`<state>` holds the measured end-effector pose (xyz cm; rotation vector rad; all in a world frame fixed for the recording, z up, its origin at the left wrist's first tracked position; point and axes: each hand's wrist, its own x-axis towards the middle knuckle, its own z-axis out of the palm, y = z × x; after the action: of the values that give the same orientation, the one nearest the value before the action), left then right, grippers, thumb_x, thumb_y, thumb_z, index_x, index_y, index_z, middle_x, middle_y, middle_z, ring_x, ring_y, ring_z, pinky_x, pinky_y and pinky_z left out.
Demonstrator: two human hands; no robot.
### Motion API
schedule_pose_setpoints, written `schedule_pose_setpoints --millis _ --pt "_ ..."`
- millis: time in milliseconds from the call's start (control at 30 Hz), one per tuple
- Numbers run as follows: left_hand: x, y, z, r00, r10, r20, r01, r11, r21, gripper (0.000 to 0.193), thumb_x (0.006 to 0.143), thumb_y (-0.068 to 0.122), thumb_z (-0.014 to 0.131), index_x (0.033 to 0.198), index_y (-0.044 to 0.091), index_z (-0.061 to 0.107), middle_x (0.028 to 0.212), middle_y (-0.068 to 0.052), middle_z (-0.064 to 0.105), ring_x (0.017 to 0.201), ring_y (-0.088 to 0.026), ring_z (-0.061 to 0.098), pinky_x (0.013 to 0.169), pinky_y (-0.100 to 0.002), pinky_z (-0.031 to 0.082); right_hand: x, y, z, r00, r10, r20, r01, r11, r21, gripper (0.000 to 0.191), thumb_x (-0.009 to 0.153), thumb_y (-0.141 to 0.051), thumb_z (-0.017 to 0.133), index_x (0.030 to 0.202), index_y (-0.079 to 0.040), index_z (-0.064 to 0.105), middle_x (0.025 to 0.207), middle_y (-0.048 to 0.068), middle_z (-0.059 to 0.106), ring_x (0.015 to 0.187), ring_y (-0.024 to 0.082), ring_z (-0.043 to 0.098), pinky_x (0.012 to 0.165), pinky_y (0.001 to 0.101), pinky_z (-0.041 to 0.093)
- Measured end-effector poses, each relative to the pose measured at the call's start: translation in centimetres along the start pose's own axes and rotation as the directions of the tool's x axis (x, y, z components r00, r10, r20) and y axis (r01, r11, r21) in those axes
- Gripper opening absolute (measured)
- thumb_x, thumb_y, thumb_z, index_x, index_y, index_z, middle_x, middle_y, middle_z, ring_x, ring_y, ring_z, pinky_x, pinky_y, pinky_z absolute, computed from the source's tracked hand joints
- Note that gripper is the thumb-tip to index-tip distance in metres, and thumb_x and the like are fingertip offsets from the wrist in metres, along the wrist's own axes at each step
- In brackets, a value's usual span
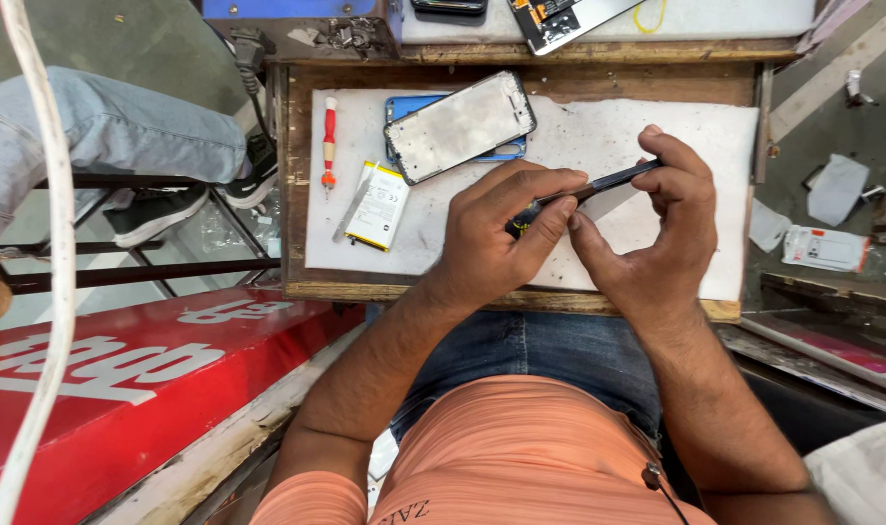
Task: The person cleans the edges of a smartphone with a card, then handles a disassembled phone screen and a phone back cover. They wipe the back cover and place it on the workbench.
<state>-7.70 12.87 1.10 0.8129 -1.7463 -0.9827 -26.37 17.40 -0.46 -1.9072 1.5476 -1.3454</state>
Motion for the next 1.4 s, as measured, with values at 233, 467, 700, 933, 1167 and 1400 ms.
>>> schedule_pose_setpoints --millis 233,467,700,933,1167,1400 --pt "0.1 1.2 0.1 0.996 0.037 -0.080 -0.033 0.998 0.053 0.020 0.104 0.005 0.071 0.124 0.008 0.068 0.106 -0.008 0.072 0.092 -0.017 0.075 0.078 -0.027 0.062 0.1 -0.6 0.2 1.000 0.001 -0.004 -0.001 0.999 -0.052 0.063 0.090 -0.004 0.092 0.128 -0.005 0.042 0.145 0.019 0.048 0.140 0.024 0.054 0.105 0.0304 0.061" --pt "0.0 1.9 -0.1 0.998 0.014 -0.063 -0.007 0.993 0.114 0.022 0.101 0.005 0.073 0.123 0.008 0.070 0.104 -0.008 0.072 0.085 -0.016 0.074 0.073 -0.027 0.061 0.1 -0.7 0.4 0.999 -0.044 0.028 0.047 0.995 -0.089 0.062 0.094 -0.006 0.092 0.129 -0.006 0.041 0.143 0.019 0.047 0.145 0.028 0.050 0.109 0.0347 0.057" --pt "-0.5 1.0 -0.5 0.999 0.008 -0.051 -0.004 0.997 0.080 0.020 0.103 0.006 0.070 0.123 0.007 0.069 0.107 -0.008 0.072 0.090 -0.015 0.074 0.075 -0.026 0.063 0.1 -0.7 0.7 0.997 -0.058 0.057 0.065 0.990 -0.123 0.062 0.092 -0.007 0.092 0.128 -0.006 0.041 0.146 0.019 0.046 0.145 0.031 0.047 0.114 0.0393 0.053" --pt "-1.0 0.5 -0.5 0.997 0.006 -0.081 0.000 0.997 0.073 0.018 0.105 0.008 0.070 0.123 0.007 0.069 0.108 -0.008 0.072 0.091 -0.015 0.074 0.074 -0.025 0.061 0.0 -1.1 0.8 0.996 -0.065 0.058 0.074 0.982 -0.172 0.062 0.090 -0.003 0.093 0.126 -0.006 0.043 0.146 0.019 0.048 0.145 0.031 0.048 0.122 0.0437 0.053" --pt "-0.4 0.1 -0.6 0.998 -0.037 -0.050 0.037 0.999 -0.010 0.019 0.105 0.007 0.070 0.124 0.007 0.069 0.109 -0.007 0.072 0.093 -0.013 0.073 0.080 -0.025 0.062 0.0 -0.5 1.9 0.997 -0.072 -0.005 0.072 0.994 -0.080 0.083 0.088 -0.005 0.094 0.135 -0.014 0.026 0.154 0.020 0.030 0.150 0.034 0.041 0.123 0.0427 0.055" --pt "0.7 -0.1 0.8 0.999 -0.010 -0.037 0.011 1.000 0.017 0.020 0.105 0.010 0.070 0.124 0.009 0.070 0.109 -0.005 0.073 0.094 -0.013 0.074 0.079 -0.025 0.061 -0.3 0.6 2.7 0.994 -0.036 -0.106 0.027 0.996 -0.080 0.079 0.098 -0.003 0.087 0.138 -0.021 0.021 0.160 0.019 0.026 0.130 0.022 0.053 0.099 0.0312 0.056"
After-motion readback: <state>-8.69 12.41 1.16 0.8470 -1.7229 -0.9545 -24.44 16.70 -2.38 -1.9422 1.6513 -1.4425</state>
